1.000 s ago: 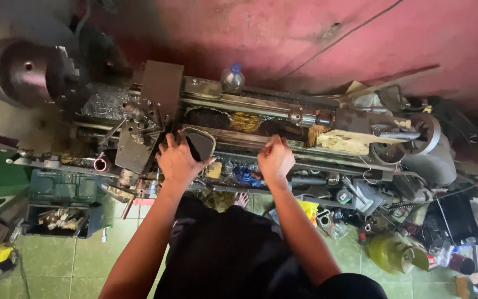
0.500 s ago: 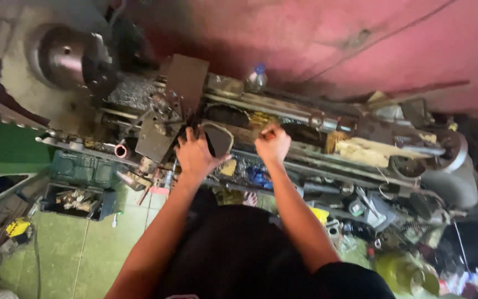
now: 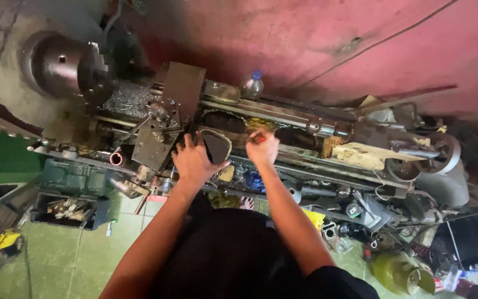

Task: The person uses a brush to clean metal shavings and debris from the bed of a metal lathe. They hold a small container in their left hand while scrubbing the machine's surface with the brush in their right hand.

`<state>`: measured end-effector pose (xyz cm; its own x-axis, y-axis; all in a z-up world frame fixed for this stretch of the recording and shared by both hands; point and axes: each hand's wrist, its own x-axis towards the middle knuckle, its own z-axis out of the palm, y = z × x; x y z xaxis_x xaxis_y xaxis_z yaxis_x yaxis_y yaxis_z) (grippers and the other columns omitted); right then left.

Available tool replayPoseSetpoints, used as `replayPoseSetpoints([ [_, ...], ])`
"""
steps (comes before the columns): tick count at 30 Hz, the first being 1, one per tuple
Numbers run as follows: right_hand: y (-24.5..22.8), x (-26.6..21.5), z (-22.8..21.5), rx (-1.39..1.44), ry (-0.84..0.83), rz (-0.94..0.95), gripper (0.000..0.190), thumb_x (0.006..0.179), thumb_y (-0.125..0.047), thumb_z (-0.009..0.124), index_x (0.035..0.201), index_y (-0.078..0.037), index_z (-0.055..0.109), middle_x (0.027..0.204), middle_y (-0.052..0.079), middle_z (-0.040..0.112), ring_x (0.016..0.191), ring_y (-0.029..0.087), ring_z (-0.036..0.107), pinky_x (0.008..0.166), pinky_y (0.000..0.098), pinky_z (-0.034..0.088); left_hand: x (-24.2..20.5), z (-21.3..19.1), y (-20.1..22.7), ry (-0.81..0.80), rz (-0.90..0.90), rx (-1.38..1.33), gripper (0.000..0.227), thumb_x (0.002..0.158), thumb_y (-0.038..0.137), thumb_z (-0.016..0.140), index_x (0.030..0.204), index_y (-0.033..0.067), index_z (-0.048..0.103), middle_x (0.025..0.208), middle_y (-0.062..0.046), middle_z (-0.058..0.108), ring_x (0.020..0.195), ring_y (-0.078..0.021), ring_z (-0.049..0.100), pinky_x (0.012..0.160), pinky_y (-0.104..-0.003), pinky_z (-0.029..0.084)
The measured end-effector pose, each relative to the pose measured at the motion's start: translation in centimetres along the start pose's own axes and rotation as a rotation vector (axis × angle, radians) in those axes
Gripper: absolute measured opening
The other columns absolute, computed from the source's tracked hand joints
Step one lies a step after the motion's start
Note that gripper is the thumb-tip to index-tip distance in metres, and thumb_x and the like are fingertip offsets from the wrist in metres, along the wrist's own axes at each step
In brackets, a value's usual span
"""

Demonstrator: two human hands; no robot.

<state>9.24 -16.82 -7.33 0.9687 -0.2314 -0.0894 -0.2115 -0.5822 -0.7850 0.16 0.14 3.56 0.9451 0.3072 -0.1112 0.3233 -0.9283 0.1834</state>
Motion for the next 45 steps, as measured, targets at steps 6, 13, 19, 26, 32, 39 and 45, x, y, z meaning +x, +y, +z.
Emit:
replayPoseSetpoints([
  [6,-0.4,1.2,1.0,0.309,0.007,0.016,0.024,0.069,-0.002,0.086,0.073,-0.011,0.064,0.072,0.013,0.073,0.067,0.032,0.074,0.052,0.0417,0.062,0.2,-0.7,0.5,0.002,-0.008,0.041,0.123,0.051,0.075,0.085,0.143,-0.0009,0.057,0.126,-0.021,0.058,0.106,-0.0492,0.067,0.082,-0.062,0.057],
  [13,-1.7,0.2,-4.7,-0.087,0.035,0.060,0.011,0.071,-0.010,0.069,0.068,-0.020,0.066,0.068,0.009,0.072,0.078,0.038,0.073,0.071,0.0547,0.060,1.0,1.0,0.1,-0.123,-0.031,0.110,0.130,0.052,0.079,0.082,0.147,-0.0036,0.053,0.130,-0.024,0.058,0.106,-0.0462,0.068,0.088,-0.061,0.053],
  [19,-0.9,-1.2,-4.1,0.142,-0.067,0.065,0.018,0.066,-0.014,0.085,0.071,-0.022,0.069,0.077,0.006,0.075,0.087,0.032,0.075,0.080,0.0458,0.055,1.1,0.1,0.3,-0.197,0.009,0.123,0.125,0.056,0.081,0.081,0.145,-0.0037,0.056,0.132,-0.026,0.059,0.105,-0.0448,0.070,0.092,-0.063,0.051],
  [26,-1.0,-0.9,-5.7,0.089,0.030,0.090,0.016,0.074,-0.003,0.073,0.074,-0.016,0.063,0.067,0.011,0.067,0.074,0.032,0.072,0.067,0.0439,0.061,1.3,0.7,0.5,-0.231,-0.014,0.177,0.129,0.054,0.084,0.081,0.147,-0.0023,0.054,0.133,-0.022,0.057,0.110,-0.0409,0.069,0.096,-0.059,0.050],
  [32,0.9,-1.2,-6.6,-0.059,0.034,0.133,0.016,0.077,-0.013,0.074,0.074,-0.023,0.061,0.074,0.005,0.071,0.089,0.033,0.073,0.083,0.0494,0.055,1.0,2.4,0.6,-0.196,-0.056,0.208,0.132,0.050,0.086,0.080,0.148,0.0017,0.054,0.137,-0.021,0.054,0.114,-0.0397,0.066,0.099,-0.058,0.047],
  [39,5.8,0.3,-2.7,0.441,-0.017,0.246,0.021,0.077,-0.006,0.082,0.075,-0.016,0.064,0.071,0.008,0.070,0.049,0.019,0.068,0.045,0.0271,0.057,1.1,3.3,0.7,-0.165,-0.116,0.201,0.135,0.046,0.085,0.081,0.149,0.0028,0.052,0.133,-0.021,0.053,0.108,-0.0405,0.065,0.092,-0.055,0.047],
  [45,2.2,-0.8,-7.3,-0.198,0.169,0.043,0.014,0.080,-0.014,0.070,0.076,-0.021,0.059,0.072,0.004,0.068,0.084,0.041,0.069,0.088,0.0535,0.056,1.2,2.8,0.7,-0.175,-0.104,0.158,0.115,0.048,0.084,0.082,0.132,0.0064,0.069,0.139,-0.022,0.052,0.112,-0.0416,0.066,0.094,-0.056,0.048],
])
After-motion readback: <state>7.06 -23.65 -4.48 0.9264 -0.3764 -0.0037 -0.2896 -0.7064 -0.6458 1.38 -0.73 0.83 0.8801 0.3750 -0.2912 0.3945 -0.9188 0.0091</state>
